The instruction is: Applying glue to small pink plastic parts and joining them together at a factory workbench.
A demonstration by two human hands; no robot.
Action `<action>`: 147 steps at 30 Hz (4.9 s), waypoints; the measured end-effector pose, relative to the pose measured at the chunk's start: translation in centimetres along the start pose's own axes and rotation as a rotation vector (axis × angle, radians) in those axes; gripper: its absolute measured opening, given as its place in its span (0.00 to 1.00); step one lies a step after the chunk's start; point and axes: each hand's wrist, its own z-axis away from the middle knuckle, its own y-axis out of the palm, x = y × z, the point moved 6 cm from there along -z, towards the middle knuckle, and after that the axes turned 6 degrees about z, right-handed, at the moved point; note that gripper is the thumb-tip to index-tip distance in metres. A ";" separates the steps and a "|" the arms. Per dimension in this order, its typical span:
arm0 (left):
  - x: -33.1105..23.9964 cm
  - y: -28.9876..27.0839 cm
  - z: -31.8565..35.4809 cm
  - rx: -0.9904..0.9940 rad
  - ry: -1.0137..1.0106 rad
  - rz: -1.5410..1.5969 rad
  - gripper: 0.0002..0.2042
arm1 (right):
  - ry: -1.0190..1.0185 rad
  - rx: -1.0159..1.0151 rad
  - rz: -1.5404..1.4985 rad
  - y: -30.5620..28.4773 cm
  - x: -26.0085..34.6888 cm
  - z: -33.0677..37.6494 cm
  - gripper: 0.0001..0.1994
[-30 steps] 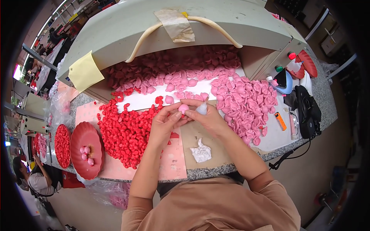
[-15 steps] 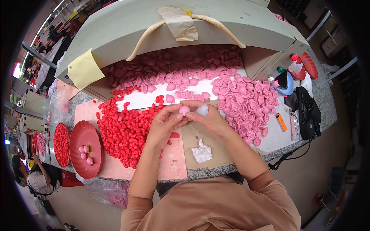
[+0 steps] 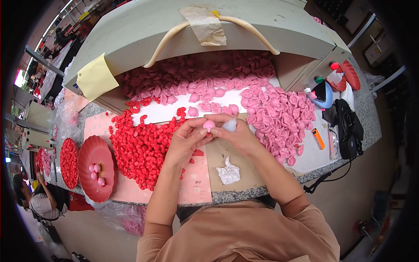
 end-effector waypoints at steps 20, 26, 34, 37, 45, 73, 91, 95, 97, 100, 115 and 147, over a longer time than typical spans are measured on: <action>-0.2 0.4 0.1 0.010 0.010 -0.017 0.14 | -0.060 -0.038 0.052 -0.3 -0.3 -0.1 0.19; 0.1 0.2 0.2 0.021 -0.024 -0.031 0.14 | -0.003 -0.001 0.017 -0.3 -0.1 0.1 0.19; 0.4 0.7 -0.5 0.037 -0.010 -0.023 0.14 | 0.018 -0.030 0.098 -1.3 -0.1 -0.1 0.18; 0.2 0.5 -0.5 0.031 0.001 -0.033 0.14 | -0.001 -0.050 0.109 -1.3 -0.1 -0.3 0.18; 1.1 0.8 -1.0 0.136 -0.042 -0.072 0.16 | 0.016 -0.128 0.174 -1.8 -0.7 0.0 0.19; 0.4 0.5 -0.1 0.185 0.074 0.035 0.15 | -0.036 -0.048 0.097 -0.5 -0.4 -0.2 0.22; 0.1 1.4 -0.3 0.214 0.172 -0.024 0.11 | -0.087 -0.085 0.160 -1.9 -0.5 0.1 0.23; 0.5 0.7 -0.2 0.217 0.142 -0.004 0.11 | -0.058 -0.109 0.156 -2.0 -1.1 -0.1 0.23; 0.4 0.6 -0.3 0.212 0.153 -0.004 0.11 | -0.070 -0.063 0.148 -1.8 -1.2 -0.2 0.24; 0.5 0.5 -0.2 0.213 0.153 0.008 0.11 | -0.051 -0.107 0.135 -1.4 -1.1 -0.1 0.22; 0.0 -0.2 0.3 0.049 0.070 -0.170 0.15 | -0.068 -0.020 0.343 -1.0 -1.0 -0.9 0.18; 0.5 1.1 0.0 0.041 0.028 -0.046 0.13 | -0.124 0.012 0.236 -1.0 0.5 -0.2 0.17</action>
